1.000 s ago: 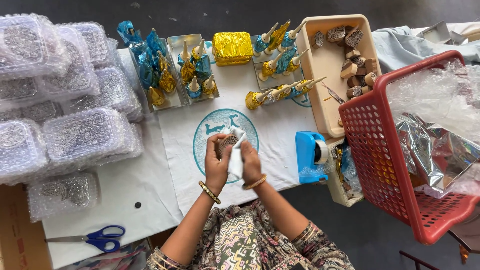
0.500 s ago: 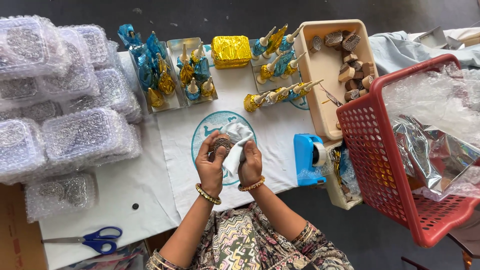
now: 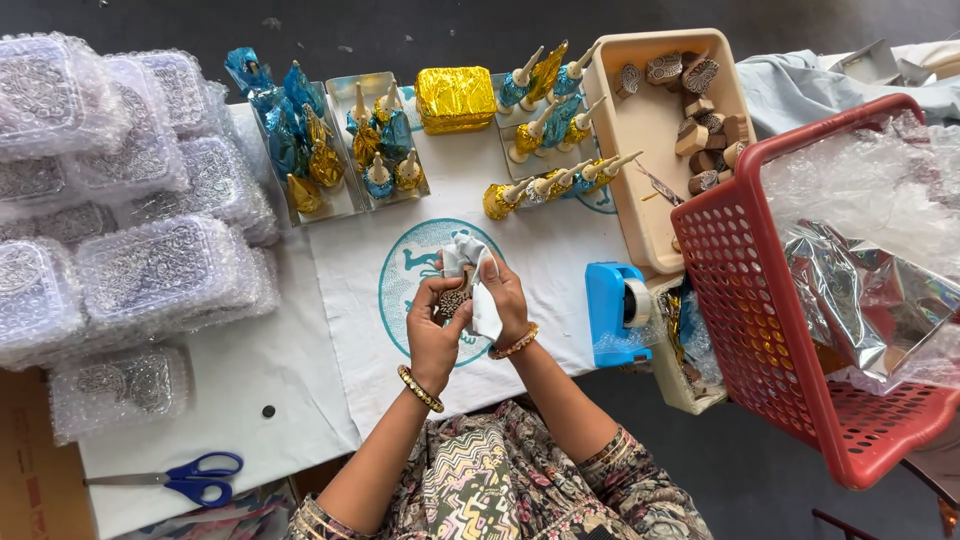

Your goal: The person sits at a table and wraps small, round decorative items with a white cloth. They then place the wrapped items into small plastic containers and cover them with bubble wrap. The person also handles bubble wrap and plastic containers throughout the process.

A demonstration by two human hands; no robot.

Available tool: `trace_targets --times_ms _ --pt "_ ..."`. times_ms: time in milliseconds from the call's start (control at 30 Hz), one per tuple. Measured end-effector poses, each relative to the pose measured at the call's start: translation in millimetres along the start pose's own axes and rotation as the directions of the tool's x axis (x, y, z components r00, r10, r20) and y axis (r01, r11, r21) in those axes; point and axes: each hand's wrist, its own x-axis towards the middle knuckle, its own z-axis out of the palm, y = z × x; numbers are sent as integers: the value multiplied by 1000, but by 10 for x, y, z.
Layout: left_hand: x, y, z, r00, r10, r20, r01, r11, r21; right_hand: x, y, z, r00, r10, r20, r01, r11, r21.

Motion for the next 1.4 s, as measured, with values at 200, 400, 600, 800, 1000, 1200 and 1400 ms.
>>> trace_targets --times_ms 200,400,600,800,1000,1200,1400 --pt "56 -107 -11 963 84 -256 -127 979 -159 -212 916 -462 981 -147 -125 140 988 -63" --pt "115 -386 -207 984 52 -169 -80 983 -164 -367 1066 -421 981 -77 -177 71 997 -40" --pt "97 169 -91 973 -198 115 219 949 -225 -155 200 -290 1000 -25 -6 26 991 133" --pt "0 65 -87 992 -6 123 4 1000 13 -163 220 -224 994 86 -61 -77 988 135" --pt "138 -237 -265 964 247 -100 -213 940 268 -260 1049 -597 970 153 -189 -113 971 209" --pt "790 -727 -714 975 -34 -220 94 959 268 -455 1217 -907 952 192 -239 -240 952 -189" --pt "1027 -1129 -948 959 -195 -206 283 654 702 -525 880 -1463 904 138 -405 -253 936 -244"
